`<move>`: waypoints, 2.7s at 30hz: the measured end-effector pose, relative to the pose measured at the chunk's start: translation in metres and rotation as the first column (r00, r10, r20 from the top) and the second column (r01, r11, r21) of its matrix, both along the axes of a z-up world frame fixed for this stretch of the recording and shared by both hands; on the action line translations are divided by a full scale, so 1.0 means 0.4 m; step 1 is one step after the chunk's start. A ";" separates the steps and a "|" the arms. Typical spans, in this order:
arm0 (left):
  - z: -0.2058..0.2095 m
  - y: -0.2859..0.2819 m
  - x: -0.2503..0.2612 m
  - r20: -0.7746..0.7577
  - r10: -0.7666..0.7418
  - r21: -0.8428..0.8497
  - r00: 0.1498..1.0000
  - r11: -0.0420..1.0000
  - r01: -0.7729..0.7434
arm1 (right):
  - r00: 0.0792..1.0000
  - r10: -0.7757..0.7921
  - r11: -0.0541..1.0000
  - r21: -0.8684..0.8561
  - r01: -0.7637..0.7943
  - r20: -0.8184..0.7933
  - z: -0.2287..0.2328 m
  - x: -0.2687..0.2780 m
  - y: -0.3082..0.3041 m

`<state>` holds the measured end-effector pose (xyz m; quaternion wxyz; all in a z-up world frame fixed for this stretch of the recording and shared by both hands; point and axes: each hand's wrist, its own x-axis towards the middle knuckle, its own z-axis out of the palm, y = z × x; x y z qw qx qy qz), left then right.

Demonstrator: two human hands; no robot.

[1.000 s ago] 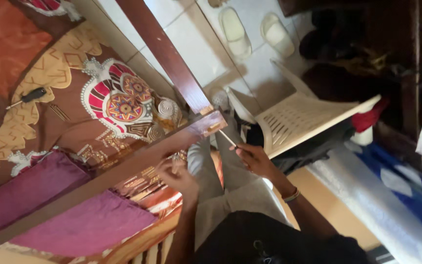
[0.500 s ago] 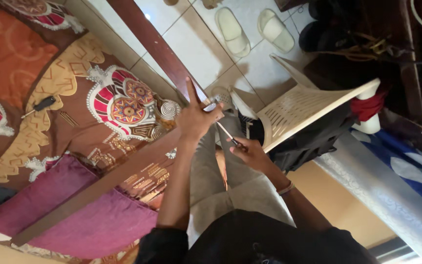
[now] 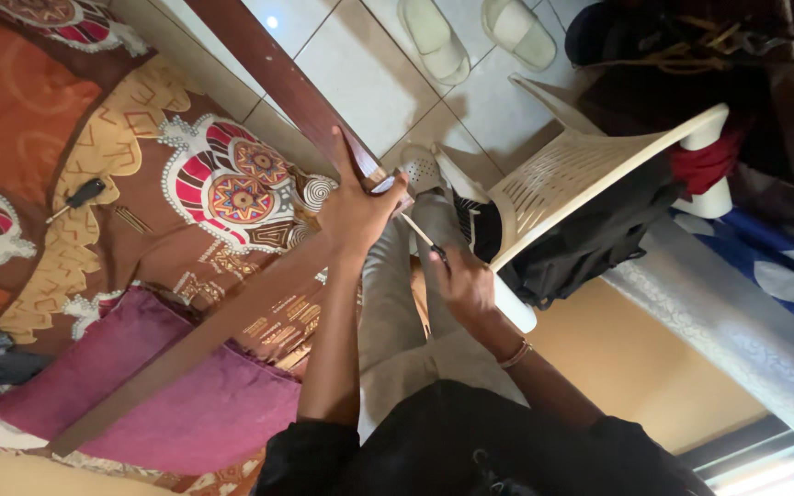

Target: The person uses a screwdriver to tighten screws into a wooden bed frame corner joint. They hold the frame steady with one hand while turning the screwdriver with the other, working on the same joint throughout the clip.

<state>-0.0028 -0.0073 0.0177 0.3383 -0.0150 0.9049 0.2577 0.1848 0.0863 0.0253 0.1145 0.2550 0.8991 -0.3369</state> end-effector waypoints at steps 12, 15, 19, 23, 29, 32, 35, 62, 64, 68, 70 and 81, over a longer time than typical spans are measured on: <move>0.009 0.023 -0.009 -0.003 -0.020 -0.047 1.000 0.999 0.020 | 0.632 0.227 -0.436 -0.503 0.747 0.741 -0.150 0.045 0.100; -0.017 0.013 0.002 0.099 -0.058 -0.035 0.993 0.997 0.061 | 0.649 0.141 -0.284 -0.597 0.750 0.748 -0.155 0.042 0.106; -0.068 -0.024 0.009 -0.041 -0.386 0.260 0.922 0.887 0.382 | 0.665 0.014 0.008 -0.665 0.746 0.746 -0.147 0.007 0.106; -0.111 -0.046 0.019 0.032 -0.365 0.202 0.931 0.914 0.351 | 0.728 -0.079 0.176 -0.709 0.683 0.681 -0.117 -0.002 0.095; -0.085 -0.055 -0.001 -0.052 -0.388 0.172 0.920 0.904 0.391 | 0.807 -0.122 0.398 -0.716 0.573 0.578 -0.115 -0.011 0.100; -0.062 -0.039 -0.013 0.011 -0.382 0.134 0.924 0.916 0.378 | 0.882 -0.153 0.500 -0.735 0.458 0.446 -0.131 0.016 0.095; -0.025 -0.034 -0.014 0.018 -0.322 0.168 0.946 0.934 0.315 | 0.995 -0.049 0.879 -0.469 0.084 0.086 -0.118 0.046 0.081; -0.242 -0.038 -0.317 0.798 0.481 0.428 0.363 -0.029 -0.903 | 0.769 -0.638 0.492 -0.753 0.438 0.030 -0.073 -0.174 -0.078; -0.223 -0.045 -0.302 0.770 0.516 0.442 0.375 -0.008 -0.897 | 0.794 -0.606 0.598 -0.629 0.496 0.049 -0.084 -0.159 -0.089; -0.198 -0.046 -0.305 0.779 0.534 0.391 0.328 -0.006 -0.920 | 0.820 -0.571 0.644 -0.602 0.473 0.033 -0.104 -0.130 -0.111; -0.204 -0.062 -0.280 0.810 0.513 0.343 0.284 -0.022 -0.939 | 0.789 -0.604 0.533 -0.678 0.506 0.113 -0.107 -0.090 -0.114; -0.252 -0.184 -0.163 0.718 0.566 0.435 0.406 0.091 -0.896 | 0.812 -0.527 0.279 -0.851 0.444 0.250 -0.128 -0.014 -0.179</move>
